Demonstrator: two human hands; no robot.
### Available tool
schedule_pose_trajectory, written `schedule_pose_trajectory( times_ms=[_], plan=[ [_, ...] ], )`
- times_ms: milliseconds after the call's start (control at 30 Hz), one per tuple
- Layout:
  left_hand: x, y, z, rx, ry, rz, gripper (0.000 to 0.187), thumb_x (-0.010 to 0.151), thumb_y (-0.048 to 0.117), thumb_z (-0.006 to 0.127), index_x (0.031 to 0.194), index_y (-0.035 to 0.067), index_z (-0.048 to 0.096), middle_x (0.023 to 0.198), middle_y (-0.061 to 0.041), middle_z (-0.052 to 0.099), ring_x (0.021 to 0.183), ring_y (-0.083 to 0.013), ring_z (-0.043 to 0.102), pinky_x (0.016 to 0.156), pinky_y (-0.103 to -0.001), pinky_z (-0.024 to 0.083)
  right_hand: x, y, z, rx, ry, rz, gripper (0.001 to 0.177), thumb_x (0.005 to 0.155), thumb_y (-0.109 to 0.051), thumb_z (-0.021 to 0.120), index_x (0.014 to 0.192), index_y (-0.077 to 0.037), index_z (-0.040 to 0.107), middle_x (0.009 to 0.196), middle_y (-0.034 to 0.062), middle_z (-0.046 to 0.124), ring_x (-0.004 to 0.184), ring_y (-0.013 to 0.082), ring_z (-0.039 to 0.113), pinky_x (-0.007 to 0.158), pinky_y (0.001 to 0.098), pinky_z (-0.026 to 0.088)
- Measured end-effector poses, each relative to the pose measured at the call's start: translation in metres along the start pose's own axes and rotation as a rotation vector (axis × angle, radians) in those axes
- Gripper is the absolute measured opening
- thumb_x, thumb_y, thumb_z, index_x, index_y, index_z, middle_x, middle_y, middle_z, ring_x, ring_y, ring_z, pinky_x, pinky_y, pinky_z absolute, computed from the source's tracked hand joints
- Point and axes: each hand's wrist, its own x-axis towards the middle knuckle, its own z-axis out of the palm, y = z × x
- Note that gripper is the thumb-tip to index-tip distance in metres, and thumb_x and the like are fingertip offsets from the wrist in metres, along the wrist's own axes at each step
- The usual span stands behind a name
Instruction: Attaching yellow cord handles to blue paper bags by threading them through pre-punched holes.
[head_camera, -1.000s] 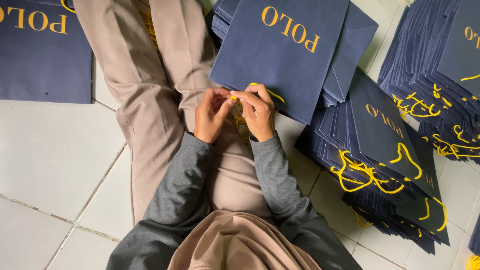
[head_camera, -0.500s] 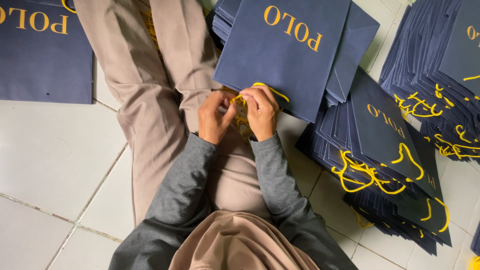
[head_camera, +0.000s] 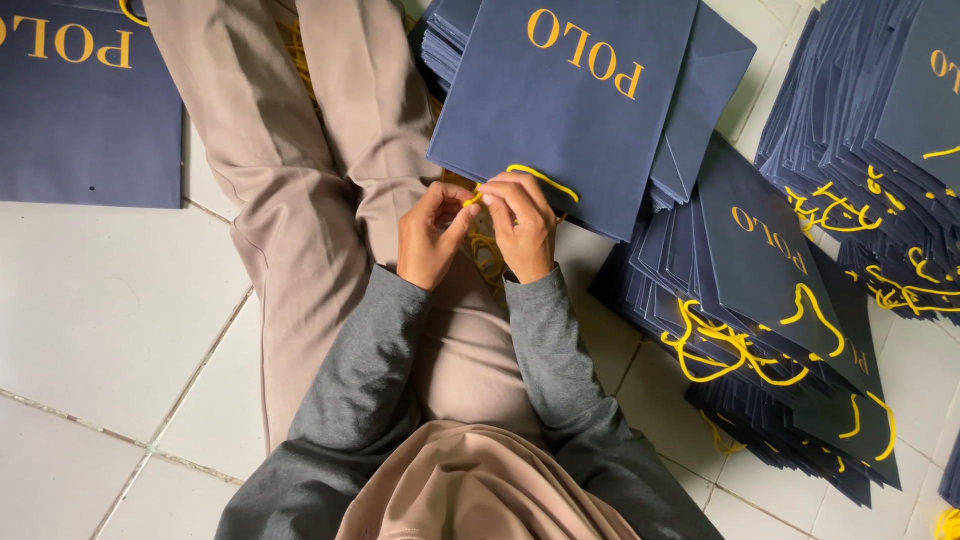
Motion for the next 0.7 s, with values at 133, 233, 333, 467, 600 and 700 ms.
schedule_pose_trajectory(
  times_ms=[133, 233, 333, 467, 600, 700],
  plan=[
    [0.001, 0.006, -0.002, 0.157, 0.039, 0.116, 0.012, 0.089, 0.009, 0.080, 0.098, 0.008, 0.072, 0.077, -0.010, 0.067, 0.074, -0.0272, 0.070, 0.069, -0.037, 0.059, 0.000, -0.008, 0.001, 0.030, -0.023, -0.030, 0.014, 0.099, -0.006, 0.067, 0.108, -0.011, 0.077, 0.106, 0.0055, 0.073, 0.096, 0.0292, 0.073, 0.082, 0.0379, 0.059],
    [0.000, 0.008, -0.001, 0.201, 0.060, 0.192, 0.012, 0.088, 0.008, 0.079, 0.097, 0.012, 0.072, 0.078, -0.007, 0.064, 0.074, -0.0266, 0.068, 0.071, -0.037, 0.057, -0.006, -0.002, 0.003, -0.008, -0.044, -0.024, 0.009, 0.097, -0.006, 0.070, 0.100, -0.010, 0.076, 0.097, 0.0031, 0.072, 0.087, 0.0273, 0.073, 0.076, 0.0368, 0.060],
    [0.003, 0.011, 0.001, 0.262, 0.068, 0.239, 0.012, 0.086, 0.007, 0.078, 0.094, 0.013, 0.070, 0.074, -0.006, 0.061, 0.071, -0.0260, 0.066, 0.068, -0.038, 0.056, -0.007, 0.006, 0.005, -0.055, -0.016, -0.007, 0.009, 0.099, -0.008, 0.068, 0.096, -0.013, 0.075, 0.090, 0.0005, 0.069, 0.082, 0.0254, 0.072, 0.075, 0.0359, 0.060],
    [-0.004, 0.015, -0.001, 0.320, 0.078, 0.296, 0.012, 0.086, 0.002, 0.075, 0.092, 0.011, 0.069, 0.073, -0.007, 0.060, 0.070, -0.0265, 0.066, 0.066, -0.036, 0.057, -0.013, 0.004, 0.007, -0.067, 0.017, 0.075, 0.012, 0.101, -0.013, 0.066, 0.093, -0.015, 0.075, 0.081, -0.0017, 0.066, 0.076, 0.0243, 0.071, 0.071, 0.0361, 0.060],
    [-0.004, 0.007, -0.001, 0.317, 0.085, 0.304, 0.014, 0.086, 0.003, 0.075, 0.095, 0.010, 0.068, 0.075, -0.006, 0.060, 0.071, -0.0264, 0.066, 0.066, -0.037, 0.057, -0.011, 0.004, 0.006, -0.052, 0.007, 0.095, 0.009, 0.101, -0.017, 0.068, 0.096, -0.017, 0.075, 0.082, -0.0004, 0.066, 0.079, 0.0260, 0.071, 0.070, 0.0363, 0.059],
    [-0.004, -0.001, -0.003, 0.304, 0.074, 0.306, 0.014, 0.086, 0.003, 0.076, 0.096, 0.009, 0.068, 0.074, -0.008, 0.059, 0.071, -0.0279, 0.066, 0.065, -0.039, 0.056, -0.004, -0.001, -0.001, 0.017, -0.061, 0.069, 0.008, 0.098, -0.014, 0.072, 0.102, -0.017, 0.078, 0.089, -0.0003, 0.071, 0.082, 0.0272, 0.072, 0.071, 0.0376, 0.059]
  ],
)
